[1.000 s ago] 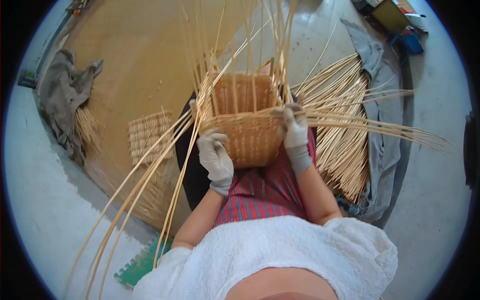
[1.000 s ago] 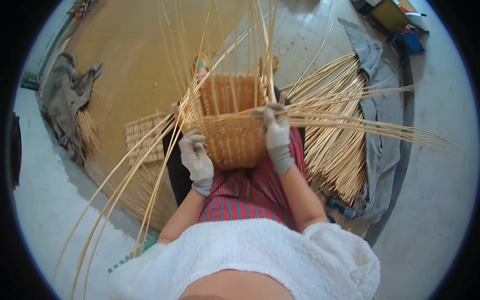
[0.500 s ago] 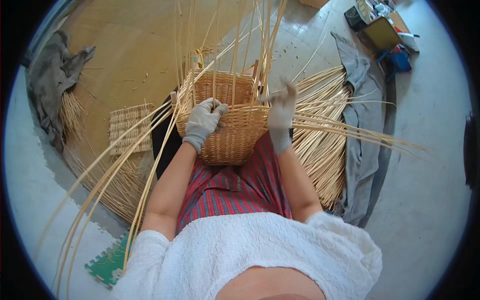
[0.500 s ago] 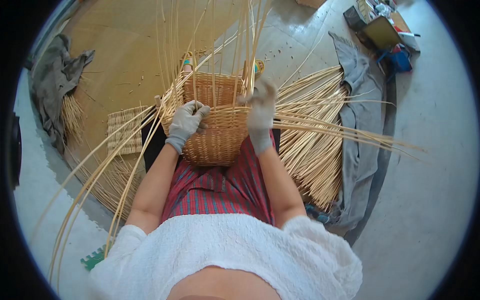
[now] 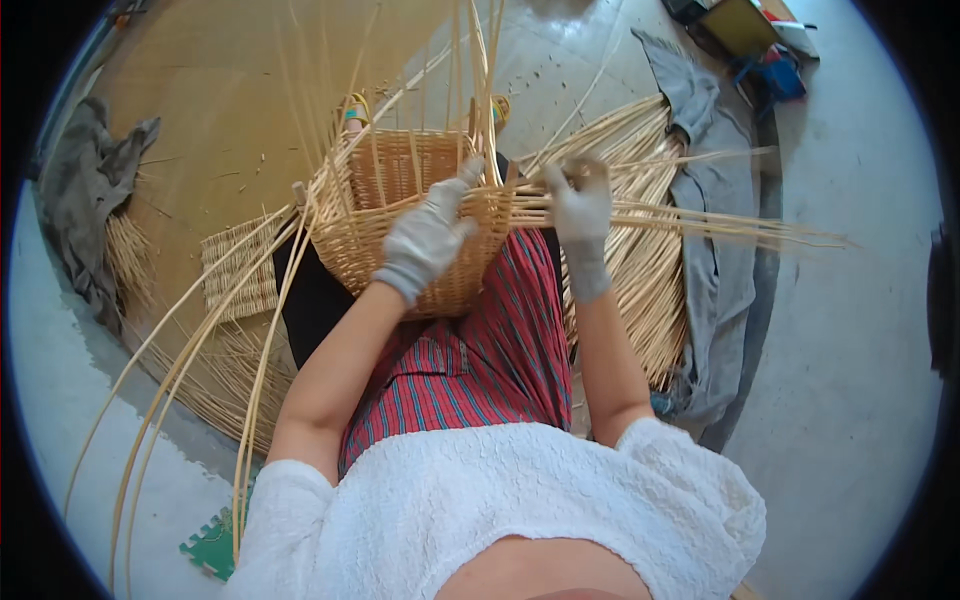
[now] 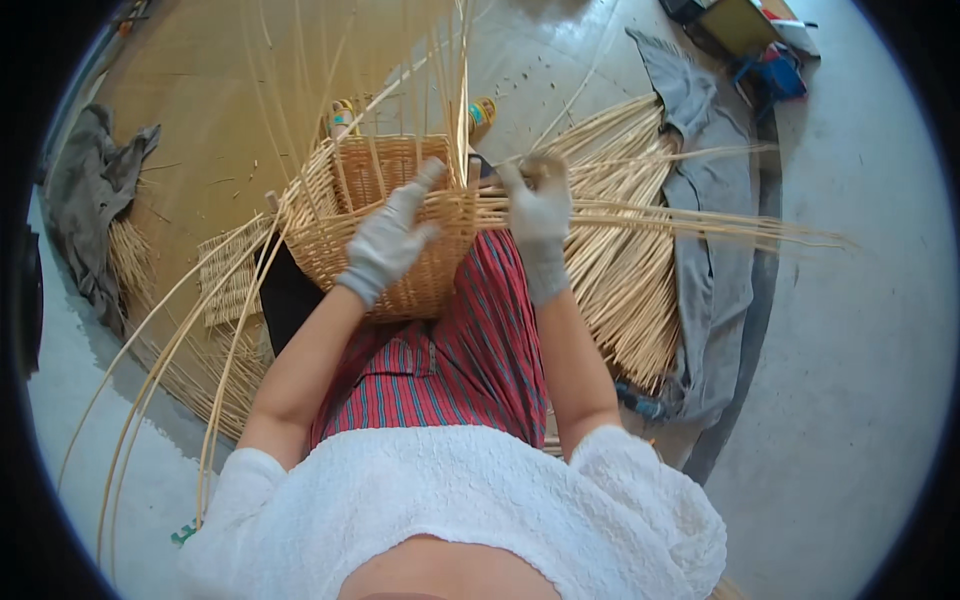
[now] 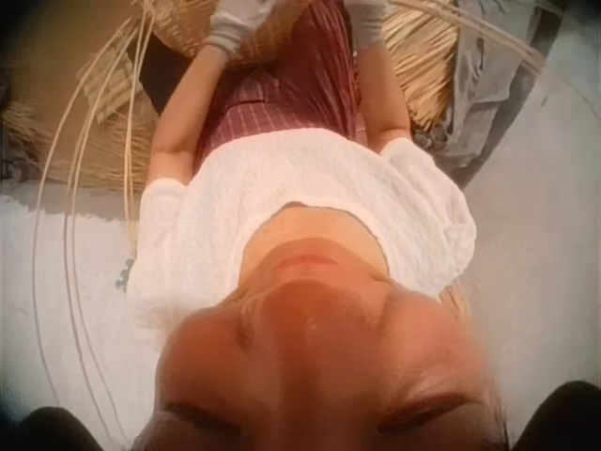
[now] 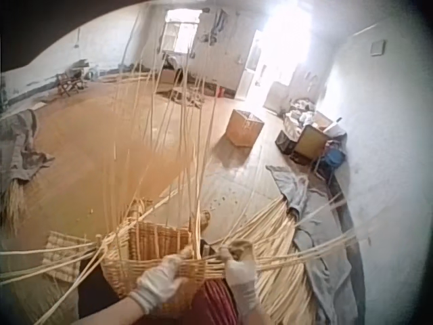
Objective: The person sits on the floor and weaves a rectangular basket using thin bamboo strips. They interlace the strips through the vertical stakes of the basket frame, gradually building up the sides of the container.
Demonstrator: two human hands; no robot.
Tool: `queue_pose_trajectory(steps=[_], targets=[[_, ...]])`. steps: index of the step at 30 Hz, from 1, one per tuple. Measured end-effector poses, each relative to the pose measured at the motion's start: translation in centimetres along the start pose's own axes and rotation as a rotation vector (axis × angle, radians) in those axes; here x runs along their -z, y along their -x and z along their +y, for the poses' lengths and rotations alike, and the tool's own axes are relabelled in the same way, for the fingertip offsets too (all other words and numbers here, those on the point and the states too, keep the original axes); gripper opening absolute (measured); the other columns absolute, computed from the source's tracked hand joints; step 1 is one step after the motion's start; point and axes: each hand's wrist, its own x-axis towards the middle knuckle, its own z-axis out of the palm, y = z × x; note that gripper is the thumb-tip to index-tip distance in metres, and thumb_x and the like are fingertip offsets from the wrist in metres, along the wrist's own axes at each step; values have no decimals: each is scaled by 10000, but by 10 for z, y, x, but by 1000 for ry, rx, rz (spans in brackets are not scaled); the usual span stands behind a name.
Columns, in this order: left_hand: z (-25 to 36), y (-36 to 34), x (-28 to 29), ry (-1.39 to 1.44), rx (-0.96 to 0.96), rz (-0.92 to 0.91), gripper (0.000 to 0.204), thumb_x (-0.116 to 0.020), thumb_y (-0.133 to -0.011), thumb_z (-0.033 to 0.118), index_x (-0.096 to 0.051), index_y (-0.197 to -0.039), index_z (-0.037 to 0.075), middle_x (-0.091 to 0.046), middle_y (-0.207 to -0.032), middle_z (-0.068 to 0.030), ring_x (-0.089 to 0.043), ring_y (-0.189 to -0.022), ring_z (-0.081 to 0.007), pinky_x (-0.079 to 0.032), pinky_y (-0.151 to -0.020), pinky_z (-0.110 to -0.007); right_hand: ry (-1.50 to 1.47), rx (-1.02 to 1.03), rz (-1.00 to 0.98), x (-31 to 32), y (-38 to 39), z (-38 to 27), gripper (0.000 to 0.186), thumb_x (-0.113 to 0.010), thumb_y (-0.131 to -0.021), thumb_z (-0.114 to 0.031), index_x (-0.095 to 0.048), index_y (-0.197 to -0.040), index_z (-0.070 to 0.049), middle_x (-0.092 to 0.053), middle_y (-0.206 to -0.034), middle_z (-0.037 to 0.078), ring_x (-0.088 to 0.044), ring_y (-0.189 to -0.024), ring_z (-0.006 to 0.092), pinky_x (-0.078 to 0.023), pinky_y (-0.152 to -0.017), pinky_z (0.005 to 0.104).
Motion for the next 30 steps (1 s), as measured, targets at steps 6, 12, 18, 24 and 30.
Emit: queue_pose_trajectory(steps=[6,12,18,24,30], targets=[[15,-11,-27,-345,232,-348,740,-461,-985,44,-295,-1596,428,-538,-1297,-215,-714,-708,-381,-583,-673,-494,938,905,393,-23,-54,-16,672,-746,-857,-218,-522,-1490,-185,-712,-1165,216,-697,-1029,378,-539,-922,455],[-3,18,-13,-61,78,-66,578,-631,-943,83,-527,-1466,303,-540,-1354,-178,-718,-880,-343,-584,-796,-463,1087,190,-75,-19,-17,12,429,-680,-913,-242,-630,-1314,-100,-706,-1131,229,-707,-1008,338,-561,-879,468],[-98,122,59,-165,466,202,513,-776,-870,193,-597,-1347,139,-625,-1271,-131,-673,-1056,-338,-565,-854,-445,-202,247,-483,-139,50,-52,712,-617,-995,-482,-466,-1485,12,-573,-1407,268,-558,-1325,372,-423,-1139,403],[-138,109,71,-425,257,170,770,-851,-789,322,-517,-1467,171,-677,-1040,-143,-669,-727,-374,-559,-657,-456,69,-295,-342,-295,-19,-36,900,-598,-974,-600,-361,-1555,45,-447,-1540,314,-427,-1470,366,-351,-1202,415],[-139,109,78,-395,473,34,737,-852,-783,314,-550,-1441,171,-714,-925,-129,-694,-764,-366,-549,-662,-471,-418,-341,-620,-266,15,-67,805,-695,-931,-574,-525,-1434,31,-624,-1337,274,-554,-1340,319,-479,-1078,423]])
